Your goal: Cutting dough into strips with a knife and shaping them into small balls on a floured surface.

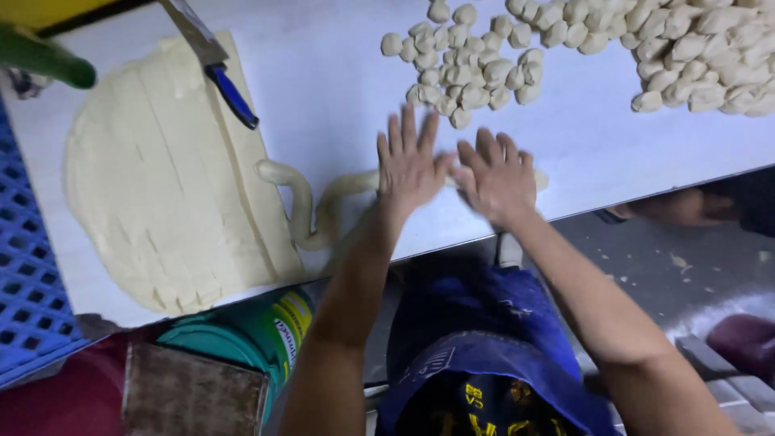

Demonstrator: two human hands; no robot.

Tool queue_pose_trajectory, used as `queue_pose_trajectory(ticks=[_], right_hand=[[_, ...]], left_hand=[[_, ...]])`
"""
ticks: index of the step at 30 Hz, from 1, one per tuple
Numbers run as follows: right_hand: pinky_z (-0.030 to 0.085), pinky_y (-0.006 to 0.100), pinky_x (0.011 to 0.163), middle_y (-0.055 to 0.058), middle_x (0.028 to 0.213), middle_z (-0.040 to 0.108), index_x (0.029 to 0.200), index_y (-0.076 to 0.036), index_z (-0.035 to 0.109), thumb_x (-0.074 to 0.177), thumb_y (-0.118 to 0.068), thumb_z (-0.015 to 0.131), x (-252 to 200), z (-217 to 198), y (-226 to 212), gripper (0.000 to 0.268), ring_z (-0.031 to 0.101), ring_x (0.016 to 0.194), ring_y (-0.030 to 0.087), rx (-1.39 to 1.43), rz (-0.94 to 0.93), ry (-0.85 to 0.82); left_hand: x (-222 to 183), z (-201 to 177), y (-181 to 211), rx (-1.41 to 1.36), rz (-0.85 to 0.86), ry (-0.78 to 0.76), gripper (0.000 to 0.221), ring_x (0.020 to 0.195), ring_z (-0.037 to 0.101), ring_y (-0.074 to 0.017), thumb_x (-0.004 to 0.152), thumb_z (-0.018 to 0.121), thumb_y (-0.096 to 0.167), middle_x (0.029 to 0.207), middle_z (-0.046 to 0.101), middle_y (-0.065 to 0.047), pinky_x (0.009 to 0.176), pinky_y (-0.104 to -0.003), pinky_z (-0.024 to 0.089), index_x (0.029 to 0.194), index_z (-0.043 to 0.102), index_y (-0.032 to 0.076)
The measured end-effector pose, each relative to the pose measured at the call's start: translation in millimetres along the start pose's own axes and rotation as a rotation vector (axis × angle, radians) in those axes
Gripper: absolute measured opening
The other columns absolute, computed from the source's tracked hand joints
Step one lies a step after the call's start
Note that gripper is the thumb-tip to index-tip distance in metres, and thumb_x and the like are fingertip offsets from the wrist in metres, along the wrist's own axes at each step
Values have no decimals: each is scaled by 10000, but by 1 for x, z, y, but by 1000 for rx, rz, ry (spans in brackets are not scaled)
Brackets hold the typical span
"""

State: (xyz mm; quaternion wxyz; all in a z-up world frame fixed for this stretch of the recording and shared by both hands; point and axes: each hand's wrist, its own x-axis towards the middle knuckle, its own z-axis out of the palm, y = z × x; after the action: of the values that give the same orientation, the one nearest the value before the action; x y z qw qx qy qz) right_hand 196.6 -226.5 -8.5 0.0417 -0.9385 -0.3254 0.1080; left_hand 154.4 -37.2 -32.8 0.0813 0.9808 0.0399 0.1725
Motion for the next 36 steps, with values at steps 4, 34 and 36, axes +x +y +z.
queue_pose_trajectory(ticks=[4,34,36], right_hand=[[462,604,719,233,1104,595,1174,-78,685,1084,-418,424,57,-22,13,438,574,952,492,137,30,213],[179,628,1184,360,1550,415,1592,60,408,1133,-441,382,-95,26,22,680,265,1474,567,134,31,282],[198,651,1158,358,1566,396,1610,21,395,1120,-483,353,-79,24,28,704,264,1472,570,95,54,277]], left_hand=[[46,13,-11,149,-314,-18,754,1594,295,-403,1079,444,677,1713,209,-171,1299,-522,315,1650,242,228],[-54,-24,97,-417,-30,-238,597,1498,340,-449,978,555,307,1518,497,-236,1255,-591,167,1489,482,5],[-45,-8,99,-317,-60,-213,623,1532,289,-449,1009,494,383,1588,416,-223,1261,-595,136,1539,428,63]])
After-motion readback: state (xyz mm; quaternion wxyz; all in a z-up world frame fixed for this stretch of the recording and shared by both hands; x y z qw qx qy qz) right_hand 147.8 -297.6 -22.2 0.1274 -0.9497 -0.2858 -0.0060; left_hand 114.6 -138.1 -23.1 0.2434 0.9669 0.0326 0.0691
